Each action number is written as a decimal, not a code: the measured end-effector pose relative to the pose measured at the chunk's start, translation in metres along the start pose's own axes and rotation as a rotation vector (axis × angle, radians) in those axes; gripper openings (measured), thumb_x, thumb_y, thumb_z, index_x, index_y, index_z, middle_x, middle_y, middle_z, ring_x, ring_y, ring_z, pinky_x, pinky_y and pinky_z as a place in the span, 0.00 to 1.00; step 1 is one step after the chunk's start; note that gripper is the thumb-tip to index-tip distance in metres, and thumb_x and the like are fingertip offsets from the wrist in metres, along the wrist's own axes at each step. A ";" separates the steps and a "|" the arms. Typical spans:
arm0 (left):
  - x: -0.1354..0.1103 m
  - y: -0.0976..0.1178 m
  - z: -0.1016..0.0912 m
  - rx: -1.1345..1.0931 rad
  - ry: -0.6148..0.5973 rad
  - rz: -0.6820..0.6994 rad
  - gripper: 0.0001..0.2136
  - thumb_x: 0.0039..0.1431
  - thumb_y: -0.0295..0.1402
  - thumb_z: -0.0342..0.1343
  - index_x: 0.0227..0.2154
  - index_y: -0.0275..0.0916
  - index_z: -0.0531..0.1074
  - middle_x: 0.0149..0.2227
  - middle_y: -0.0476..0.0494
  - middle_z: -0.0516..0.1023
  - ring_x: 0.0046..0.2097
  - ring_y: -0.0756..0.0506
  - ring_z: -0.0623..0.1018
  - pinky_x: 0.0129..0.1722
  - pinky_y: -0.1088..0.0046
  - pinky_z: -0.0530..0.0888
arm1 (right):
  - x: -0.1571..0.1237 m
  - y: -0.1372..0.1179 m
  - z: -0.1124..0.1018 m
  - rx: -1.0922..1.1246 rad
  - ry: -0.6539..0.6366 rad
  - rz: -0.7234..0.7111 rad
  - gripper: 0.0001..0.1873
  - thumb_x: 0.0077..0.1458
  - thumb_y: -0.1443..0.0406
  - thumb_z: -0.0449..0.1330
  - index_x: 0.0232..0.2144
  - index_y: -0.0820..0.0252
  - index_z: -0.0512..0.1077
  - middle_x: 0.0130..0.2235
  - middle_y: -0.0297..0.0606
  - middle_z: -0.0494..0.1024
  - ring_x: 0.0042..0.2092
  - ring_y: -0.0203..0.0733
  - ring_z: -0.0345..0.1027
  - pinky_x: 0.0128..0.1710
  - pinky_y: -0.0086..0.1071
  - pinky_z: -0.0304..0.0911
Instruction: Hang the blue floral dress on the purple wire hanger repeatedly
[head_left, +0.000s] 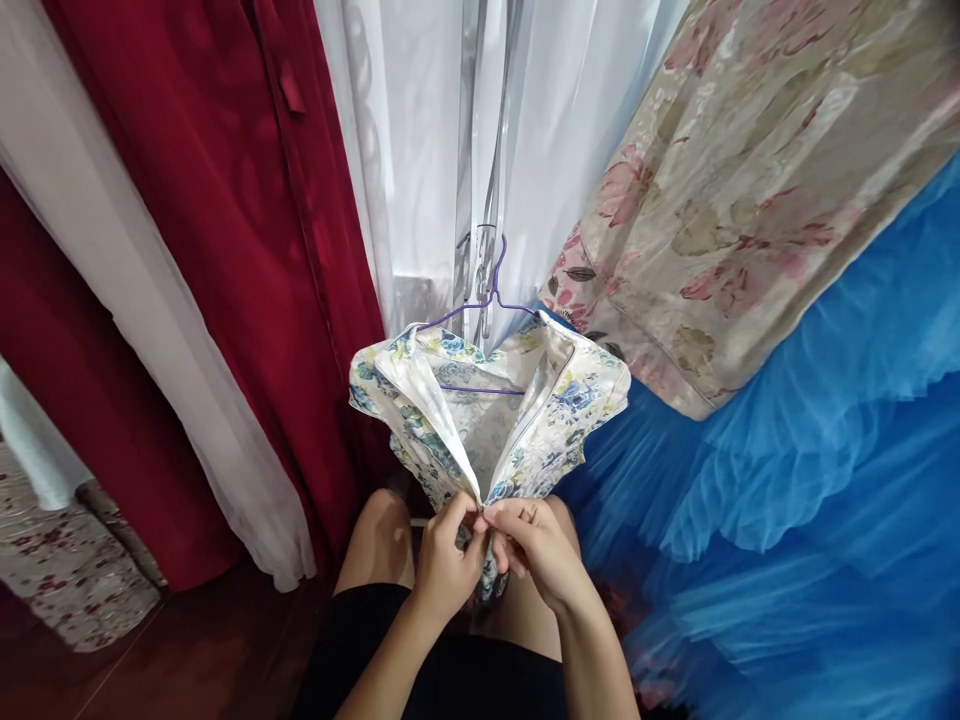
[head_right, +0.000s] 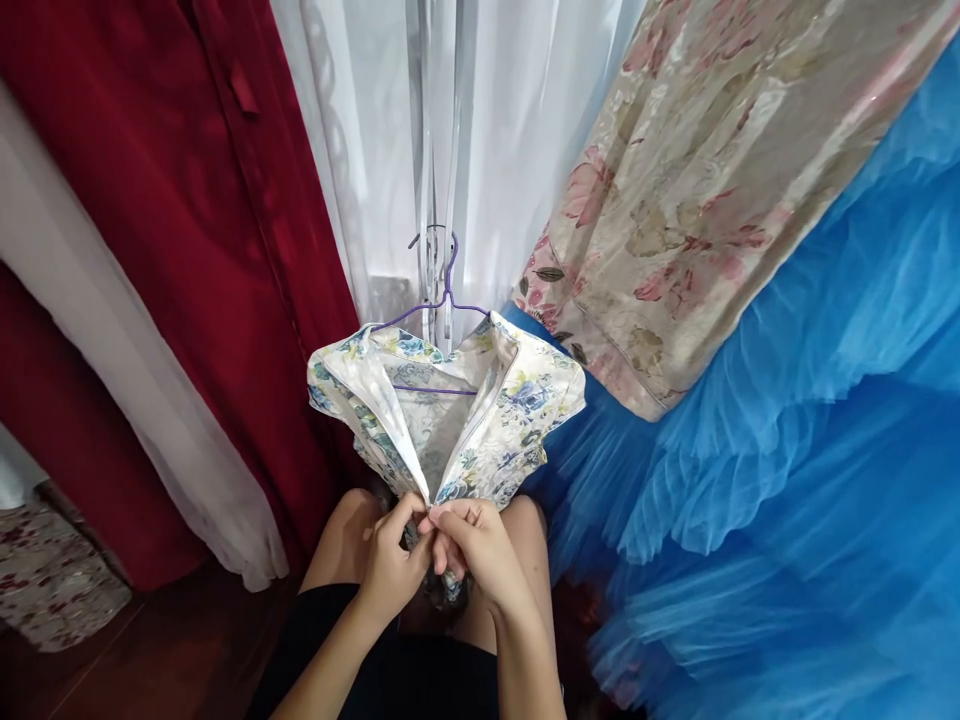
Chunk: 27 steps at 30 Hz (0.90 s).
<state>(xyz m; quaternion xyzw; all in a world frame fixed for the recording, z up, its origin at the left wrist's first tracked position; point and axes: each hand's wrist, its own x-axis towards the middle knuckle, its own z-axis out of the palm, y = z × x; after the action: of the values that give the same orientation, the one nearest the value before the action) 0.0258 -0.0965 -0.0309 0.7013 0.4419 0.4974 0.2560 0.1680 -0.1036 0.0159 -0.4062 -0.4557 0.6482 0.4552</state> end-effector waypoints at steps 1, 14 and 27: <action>0.000 -0.001 -0.003 0.012 -0.017 0.007 0.08 0.63 0.29 0.52 0.29 0.45 0.61 0.27 0.50 0.71 0.30 0.44 0.74 0.32 0.69 0.68 | 0.002 -0.003 -0.001 0.011 -0.008 -0.002 0.20 0.55 0.52 0.65 0.27 0.64 0.79 0.14 0.34 0.71 0.14 0.28 0.50 0.15 0.25 0.39; 0.010 -0.018 -0.022 0.237 -0.119 0.038 0.08 0.59 0.24 0.50 0.27 0.41 0.62 0.25 0.51 0.67 0.28 0.48 0.69 0.30 0.71 0.63 | 0.091 -0.169 0.011 0.096 0.112 -0.373 0.09 0.48 0.63 0.65 0.26 0.66 0.78 0.16 0.28 0.66 0.16 0.25 0.46 0.16 0.26 0.37; 0.153 0.070 -0.074 0.036 0.039 0.398 0.12 0.69 0.32 0.53 0.52 0.41 0.74 0.37 0.47 0.79 0.36 0.49 0.77 0.39 0.74 0.73 | 0.070 -0.141 0.017 -0.130 0.165 -0.492 0.12 0.53 0.58 0.62 0.26 0.62 0.76 0.16 0.30 0.70 0.17 0.30 0.54 0.19 0.26 0.47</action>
<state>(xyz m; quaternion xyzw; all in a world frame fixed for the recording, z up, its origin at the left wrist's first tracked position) 0.0001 -0.0024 0.1245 0.7695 0.3082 0.5436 0.1317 0.1652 -0.0158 0.1478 -0.3628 -0.5428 0.4522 0.6076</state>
